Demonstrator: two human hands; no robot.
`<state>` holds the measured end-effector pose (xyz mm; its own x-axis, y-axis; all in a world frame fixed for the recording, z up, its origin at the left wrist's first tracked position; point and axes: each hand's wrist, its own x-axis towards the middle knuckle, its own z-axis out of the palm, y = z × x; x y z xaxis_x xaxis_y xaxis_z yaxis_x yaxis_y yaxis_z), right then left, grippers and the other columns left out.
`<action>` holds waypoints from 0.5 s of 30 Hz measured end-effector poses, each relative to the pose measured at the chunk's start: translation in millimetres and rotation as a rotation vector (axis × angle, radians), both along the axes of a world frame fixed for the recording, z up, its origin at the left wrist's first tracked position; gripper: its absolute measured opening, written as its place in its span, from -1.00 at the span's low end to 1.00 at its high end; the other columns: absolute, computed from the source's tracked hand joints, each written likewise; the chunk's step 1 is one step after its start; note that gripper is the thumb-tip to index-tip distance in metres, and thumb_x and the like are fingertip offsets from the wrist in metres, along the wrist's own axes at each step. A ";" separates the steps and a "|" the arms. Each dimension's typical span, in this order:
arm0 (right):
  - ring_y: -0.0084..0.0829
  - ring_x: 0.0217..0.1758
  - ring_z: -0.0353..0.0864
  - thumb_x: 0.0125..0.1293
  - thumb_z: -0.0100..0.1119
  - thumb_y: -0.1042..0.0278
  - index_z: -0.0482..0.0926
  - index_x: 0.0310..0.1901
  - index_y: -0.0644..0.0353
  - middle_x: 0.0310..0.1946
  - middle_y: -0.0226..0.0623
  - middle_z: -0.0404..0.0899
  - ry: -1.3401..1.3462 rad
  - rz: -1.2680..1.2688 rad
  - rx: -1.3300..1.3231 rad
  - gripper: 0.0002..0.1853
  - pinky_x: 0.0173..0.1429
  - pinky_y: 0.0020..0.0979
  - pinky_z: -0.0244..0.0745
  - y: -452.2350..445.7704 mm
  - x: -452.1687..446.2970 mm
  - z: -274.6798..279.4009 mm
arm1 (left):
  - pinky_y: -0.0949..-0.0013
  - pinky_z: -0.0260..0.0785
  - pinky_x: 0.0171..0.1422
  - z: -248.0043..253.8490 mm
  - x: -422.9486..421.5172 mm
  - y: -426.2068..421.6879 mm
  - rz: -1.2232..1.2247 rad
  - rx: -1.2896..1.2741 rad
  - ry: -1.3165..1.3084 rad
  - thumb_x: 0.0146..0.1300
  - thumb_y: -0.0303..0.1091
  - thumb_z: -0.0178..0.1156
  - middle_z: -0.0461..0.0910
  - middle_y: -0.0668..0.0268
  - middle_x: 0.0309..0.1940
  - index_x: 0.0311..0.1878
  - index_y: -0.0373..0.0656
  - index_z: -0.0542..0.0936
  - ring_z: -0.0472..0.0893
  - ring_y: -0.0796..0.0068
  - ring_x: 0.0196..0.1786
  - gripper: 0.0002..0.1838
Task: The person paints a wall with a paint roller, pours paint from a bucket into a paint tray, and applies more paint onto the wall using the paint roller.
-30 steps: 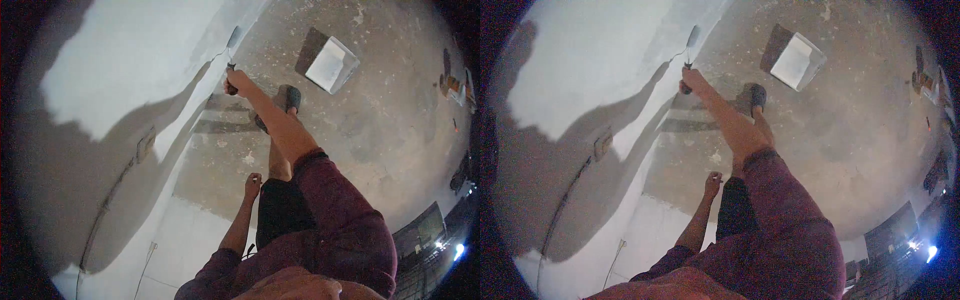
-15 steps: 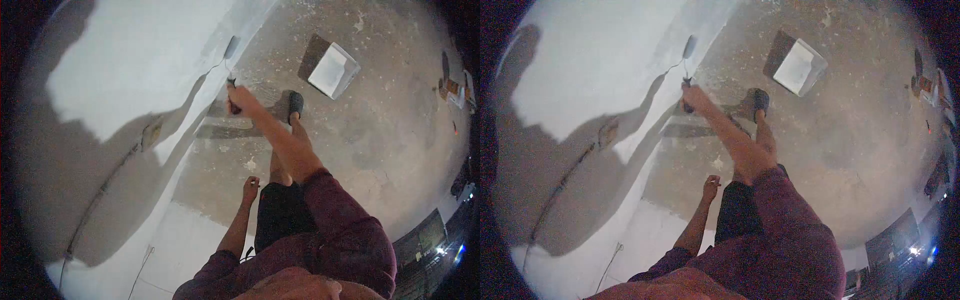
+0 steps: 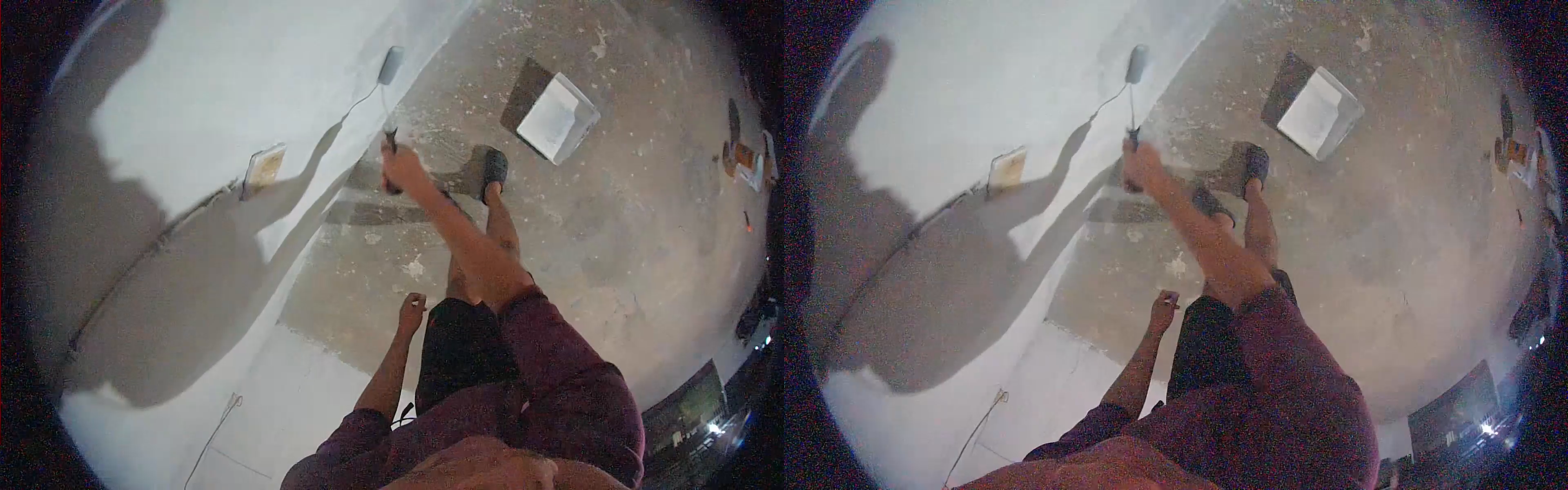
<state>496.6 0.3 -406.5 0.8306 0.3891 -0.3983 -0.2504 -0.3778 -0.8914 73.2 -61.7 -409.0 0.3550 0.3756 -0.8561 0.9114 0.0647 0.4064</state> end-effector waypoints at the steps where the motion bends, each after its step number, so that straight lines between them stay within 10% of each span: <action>1: -0.11 -0.53 0.61 0.46 -0.17 -0.07 0.49 -0.32 0.37 -0.55 -0.03 0.56 -0.152 0.040 -0.062 -0.45 -0.37 -0.10 0.53 -0.2 -38.8 1.1 | 0.29 0.53 -0.14 9.1 4.8 0.8 -0.048 -0.018 0.105 0.37 -0.08 0.12 0.58 0.15 -0.18 -0.08 -0.30 0.52 0.64 0.34 -0.19 -0.61; 2: -0.02 -0.43 0.63 0.46 -0.17 -0.07 0.48 -0.25 0.40 -0.49 0.05 0.58 -0.307 0.069 -0.133 -0.45 -0.29 -0.05 0.53 -0.2 -78.0 1.2 | 0.29 0.53 -0.14 10.6 -2.0 -2.5 -0.045 -0.029 0.107 0.37 -0.08 0.12 0.58 0.15 -0.18 -0.08 -0.30 0.52 0.64 0.34 -0.19 -0.61; 5: 0.17 -0.24 0.61 0.44 -0.14 -0.08 0.45 -0.10 0.44 -0.36 0.16 0.59 0.589 0.287 0.082 -0.43 -0.12 0.02 0.51 -12.4 -107.5 56.1 | 0.22 0.49 -0.08 -6.7 -24.4 -5.9 -0.205 0.031 0.134 0.37 -0.05 0.11 0.61 0.13 -0.22 -0.07 -0.25 0.53 0.64 0.33 -0.14 -0.61; 9: -0.09 -0.58 0.62 0.45 -0.14 -0.08 0.45 -0.18 0.41 -0.60 -0.04 0.56 0.076 0.127 -0.063 -0.46 -0.42 -0.15 0.55 11.5 -111.8 9.1 | 0.25 0.49 -0.13 -1.6 -28.0 -6.2 -0.244 0.080 -0.049 0.37 -0.03 0.10 0.62 0.17 -0.25 -0.08 -0.21 0.53 0.66 0.37 -0.20 -0.62; 15: -0.26 -0.64 0.61 0.46 -0.15 -0.04 0.45 -0.22 0.38 -0.65 -0.12 0.53 0.285 -0.003 -0.003 -0.50 -0.50 -0.21 0.54 13.6 -59.3 -33.9 | 0.35 0.56 -0.20 6.9 -17.3 1.0 -0.094 0.015 -0.034 0.36 -0.14 0.14 0.58 0.13 -0.24 -0.12 -0.26 0.49 0.64 0.36 -0.27 -0.68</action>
